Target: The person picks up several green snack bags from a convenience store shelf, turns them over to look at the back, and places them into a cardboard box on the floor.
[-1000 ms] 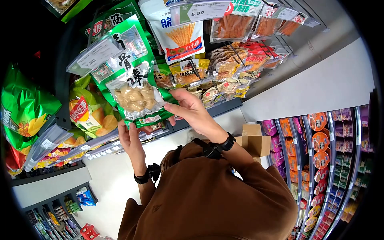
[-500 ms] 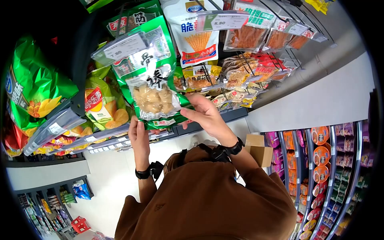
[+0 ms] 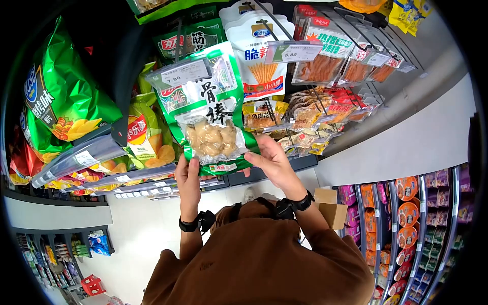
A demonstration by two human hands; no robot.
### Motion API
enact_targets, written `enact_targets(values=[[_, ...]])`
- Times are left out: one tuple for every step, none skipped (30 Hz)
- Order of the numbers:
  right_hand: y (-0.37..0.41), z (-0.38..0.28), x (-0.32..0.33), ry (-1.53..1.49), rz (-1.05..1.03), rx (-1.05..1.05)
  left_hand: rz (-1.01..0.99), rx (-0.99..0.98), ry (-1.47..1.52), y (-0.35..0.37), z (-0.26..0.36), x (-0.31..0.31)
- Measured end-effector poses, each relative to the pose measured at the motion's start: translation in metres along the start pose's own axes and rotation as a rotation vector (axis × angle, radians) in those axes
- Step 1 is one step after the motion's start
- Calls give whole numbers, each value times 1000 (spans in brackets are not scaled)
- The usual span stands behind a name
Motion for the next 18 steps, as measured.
enact_targets(values=[[-3, 1, 2, 6, -11, -15, 1, 17, -42, -1, -2, 3], [1, 3, 3, 3, -3, -43, 2, 24, -44, 1, -1, 6], [-2, -1, 1, -8, -36, -44, -14, 15, -70, -1, 0, 7], [-9, -8, -4, -1, -54, -37, -26, -3, -94, -5, 3, 7], [-7, -18, -10, 56, -39, -5, -44, 37, -59, 0, 8, 5], [-13, -26, -14, 117, -36, 39, -43, 27, -57, -2, 7, 6], [-24, -24, -12, 193, -8, 108, -51, -10, -116, -6, 5, 10], [-22, -19, -11, 193, -5, 102, -58, -26, -175, -3, 4, 12], [-24, -14, -8, 206, 13, 70, -58, -36, -173, -4, 6, 10], [-29, -13, -8, 223, 25, 44, -46, -39, -163, -6, 9, 8], [-27, -13, -11, 187, 32, 44, -33, -18, -161, -1, 11, 7], [-29, -14, -11, 191, 25, 49, -31, -26, -158, -1, 11, 7], [-30, -15, -12, 229, 29, 57, -18, -45, -174, -2, 13, 7], [-24, -13, -14, 258, 52, 52, -12, -42, -197, 2, 14, 9], [-22, -17, -20, 260, 86, 106, -35, -83, -223, 2, 15, 10], [-22, -17, -21, 262, 71, 105, -22, -90, -221, 2, 17, 11], [-16, -15, -20, 282, 107, 65, -50, -83, -206, 6, 23, 9], [-16, -15, -17, 307, 132, 31, -74, -86, -187, 6, 25, 7]])
Point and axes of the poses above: each hand's wrist, its own y-axis away from the middle knuckle, its own x-axis out of the back of the hand, z = x × y, the point moved 3 cm from there along -y, towards the middle knuckle, and after that the axes turned 5 degrees about z, right-handed, at the moved point
